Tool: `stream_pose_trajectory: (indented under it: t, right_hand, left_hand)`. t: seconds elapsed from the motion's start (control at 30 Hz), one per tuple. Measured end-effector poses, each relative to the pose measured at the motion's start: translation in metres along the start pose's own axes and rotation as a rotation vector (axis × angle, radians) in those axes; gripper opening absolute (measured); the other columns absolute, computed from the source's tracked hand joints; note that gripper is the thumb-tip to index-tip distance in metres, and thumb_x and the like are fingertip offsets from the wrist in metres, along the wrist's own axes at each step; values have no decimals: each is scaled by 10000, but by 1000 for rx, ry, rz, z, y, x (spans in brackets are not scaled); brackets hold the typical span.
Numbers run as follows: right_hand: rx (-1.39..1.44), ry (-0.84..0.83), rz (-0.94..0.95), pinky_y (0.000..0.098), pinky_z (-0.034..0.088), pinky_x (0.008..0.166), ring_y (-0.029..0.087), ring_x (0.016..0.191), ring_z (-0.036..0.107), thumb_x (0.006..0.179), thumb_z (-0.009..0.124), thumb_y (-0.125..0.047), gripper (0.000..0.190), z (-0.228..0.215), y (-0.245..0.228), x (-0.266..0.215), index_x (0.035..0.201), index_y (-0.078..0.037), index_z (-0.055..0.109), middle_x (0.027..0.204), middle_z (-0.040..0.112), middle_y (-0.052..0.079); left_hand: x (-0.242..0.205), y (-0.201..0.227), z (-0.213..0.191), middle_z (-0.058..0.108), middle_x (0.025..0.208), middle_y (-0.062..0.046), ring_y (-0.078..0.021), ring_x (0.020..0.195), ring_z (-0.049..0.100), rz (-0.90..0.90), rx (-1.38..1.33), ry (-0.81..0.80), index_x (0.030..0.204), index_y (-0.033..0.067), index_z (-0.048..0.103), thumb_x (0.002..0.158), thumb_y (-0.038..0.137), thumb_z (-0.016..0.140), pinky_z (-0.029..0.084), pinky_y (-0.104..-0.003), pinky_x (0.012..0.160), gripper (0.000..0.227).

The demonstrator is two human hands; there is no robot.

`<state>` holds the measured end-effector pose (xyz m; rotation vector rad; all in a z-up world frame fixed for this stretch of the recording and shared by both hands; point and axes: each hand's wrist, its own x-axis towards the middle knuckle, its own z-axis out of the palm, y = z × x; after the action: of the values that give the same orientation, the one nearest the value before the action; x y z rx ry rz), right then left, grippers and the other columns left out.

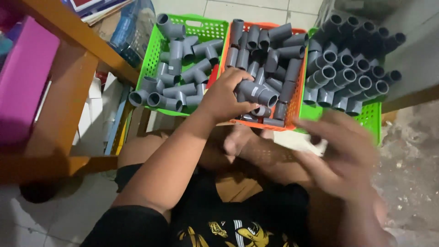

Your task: Sorting and inspecting various PVC pipe fittings from plastic baskets on the floor.

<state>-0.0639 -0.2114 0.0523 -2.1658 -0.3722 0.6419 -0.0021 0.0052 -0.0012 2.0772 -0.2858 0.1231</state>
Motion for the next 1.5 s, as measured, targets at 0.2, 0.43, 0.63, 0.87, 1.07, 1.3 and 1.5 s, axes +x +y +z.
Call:
stream_pose_trajectory:
  t: [0.2,0.43,0.63,0.87,1.07,1.3,1.5]
  right_hand:
    - [-487,691,-534,421,557,618,281,874,715,831,869,-378,453,-4,33,36,1262,-299,754,1122,635,29]
    - [-290,839,-591,408,555,579,320,771,677,817,895,-174,417,2,36,47,1211,-126,768,979,564,73]
    - [-319,774,-558,518,460,588,428,710,615,1027,611,-448,389,-9,44,42,964,-71,685,753,552,116]
    - [-452,725,-289,546,449,598,431,668,598,1099,533,-440,469,3,62,46,769,-130,653,662,551,119]
    - [-425,751,-381,489,528,644,335,771,677,819,851,-229,385,0,23,34,1149,-110,692,881,596,77]
    - [-376,625,49,382,541,679,237,769,697,933,703,-615,380,-2,39,37,1072,-262,731,816,608,-38]
    - [-438,769,-369,405,536,593,273,699,685,918,829,-375,402,3,44,40,1212,-123,724,838,603,19]
  left_hand:
    - [-1,-3,5,606,1236,-43,-296,1242,615,15,11,-27,1229,265,642,672,281,893,586,-402,989,611]
    - [1,-13,8,619,1206,-26,-299,1218,618,56,71,35,1184,244,648,644,222,883,546,-424,1004,589]
    - [1,-11,9,607,1248,-70,-365,1242,597,35,71,-31,1204,212,636,654,189,864,533,-473,1022,596]
    - [-1,6,4,564,1276,1,-290,1265,592,-45,144,-41,1220,244,601,678,145,838,523,-429,1047,599]
    - [2,2,3,548,1278,1,-309,1240,603,-59,167,-7,1221,252,593,686,154,847,524,-455,1031,600]
    - [1,7,4,542,1294,-9,-323,1253,603,-64,171,-21,1226,248,591,678,131,832,519,-455,1044,610]
    - [0,15,2,557,1274,-47,-366,1233,607,-74,192,-24,1212,214,613,680,109,839,525,-485,1012,587]
